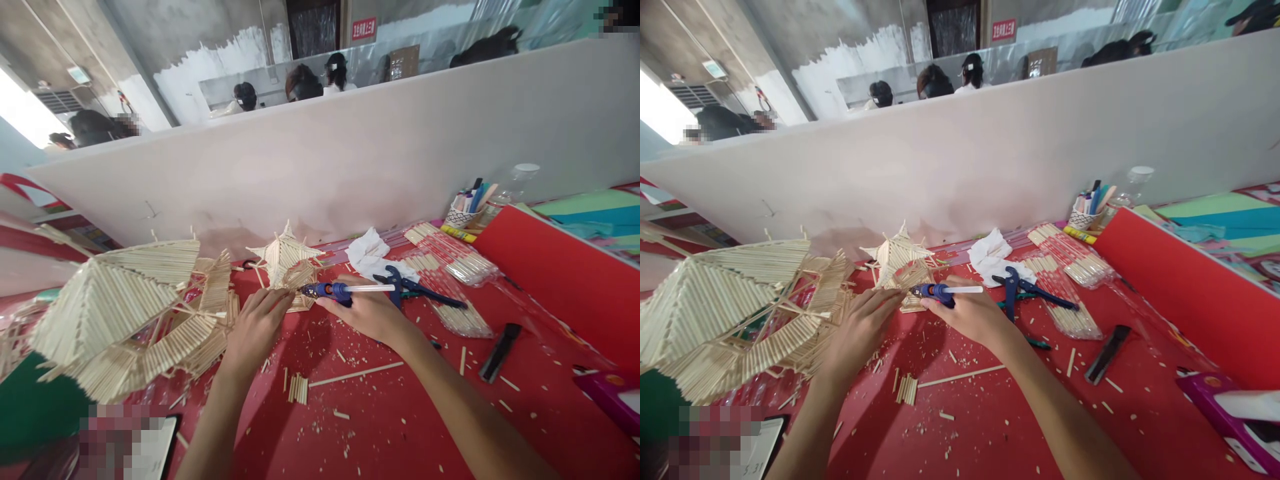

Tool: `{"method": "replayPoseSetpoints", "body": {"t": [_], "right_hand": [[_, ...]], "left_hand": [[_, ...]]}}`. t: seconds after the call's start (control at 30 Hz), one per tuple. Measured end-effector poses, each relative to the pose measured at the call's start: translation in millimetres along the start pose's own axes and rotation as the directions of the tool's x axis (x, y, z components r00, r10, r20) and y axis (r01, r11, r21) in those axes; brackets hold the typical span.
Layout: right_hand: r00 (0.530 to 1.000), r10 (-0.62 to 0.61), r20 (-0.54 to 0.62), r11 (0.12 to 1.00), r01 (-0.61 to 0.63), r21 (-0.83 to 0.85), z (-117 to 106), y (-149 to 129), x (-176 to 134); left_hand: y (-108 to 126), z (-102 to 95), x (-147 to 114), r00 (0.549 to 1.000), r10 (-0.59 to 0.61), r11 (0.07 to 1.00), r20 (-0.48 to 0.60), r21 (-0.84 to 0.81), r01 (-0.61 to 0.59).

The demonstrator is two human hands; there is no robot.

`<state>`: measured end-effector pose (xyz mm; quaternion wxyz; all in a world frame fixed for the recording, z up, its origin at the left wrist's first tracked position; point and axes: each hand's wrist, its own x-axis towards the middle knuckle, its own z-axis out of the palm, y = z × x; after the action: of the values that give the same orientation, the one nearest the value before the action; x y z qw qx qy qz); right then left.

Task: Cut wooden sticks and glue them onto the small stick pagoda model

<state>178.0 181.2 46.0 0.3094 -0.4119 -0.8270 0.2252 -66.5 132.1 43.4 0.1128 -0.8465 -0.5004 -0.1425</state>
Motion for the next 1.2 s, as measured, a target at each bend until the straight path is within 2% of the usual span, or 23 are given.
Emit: {"method": "replayPoseSetpoints", "body": {"t": [0.33,0.6,0.67,0.77,0.87,1.0,1.2], "right_hand": [[1.000,0.003,0.001,1.000,-0.003,-0.028,-1,0,-1],[1.000,0.006,-0.006,1.000,-0.006,-0.024,-4,-2,0],[1.000,0.003,-0.013,0.999,-0.004,-0.034,-4,-3,0],[1.000,-0.004,-0.014,0.999,0.004,-0.045,-4,-3,0],[1.000,-0.014,-0.011,0.999,0.014,-0.053,-4,-3,-1],[1.000,-0.011,-0.014,0.999,0.010,-0.051,-4,-3,-1],[1.000,-0.014,-0.003,0.998,0.014,-0.057,-4,-2,-1]], "left_hand": [[1,3.0,2,0.998,0.017,1.000,-0.054,0.015,-0.016],[-6,2.0,1,0.993,0.021,0.998,-0.116,-0.055,-0.027],[-7,-0.4,1,0.992,0.002,0.997,-0.128,-0.075,-0.012],[-8,-5.5,0,0.988,-0.087,0.992,-0.128,-0.104,0.073],[-9,-11.4,1,0.985,-0.145,0.984,-0.090,-0.114,0.135],[-10,-21.4,0,0.994,-0.084,0.983,0.065,-0.157,0.093],[-3,-36.4,-4,0.965,-0.082,0.983,0.250,-0.141,0.120]]}}
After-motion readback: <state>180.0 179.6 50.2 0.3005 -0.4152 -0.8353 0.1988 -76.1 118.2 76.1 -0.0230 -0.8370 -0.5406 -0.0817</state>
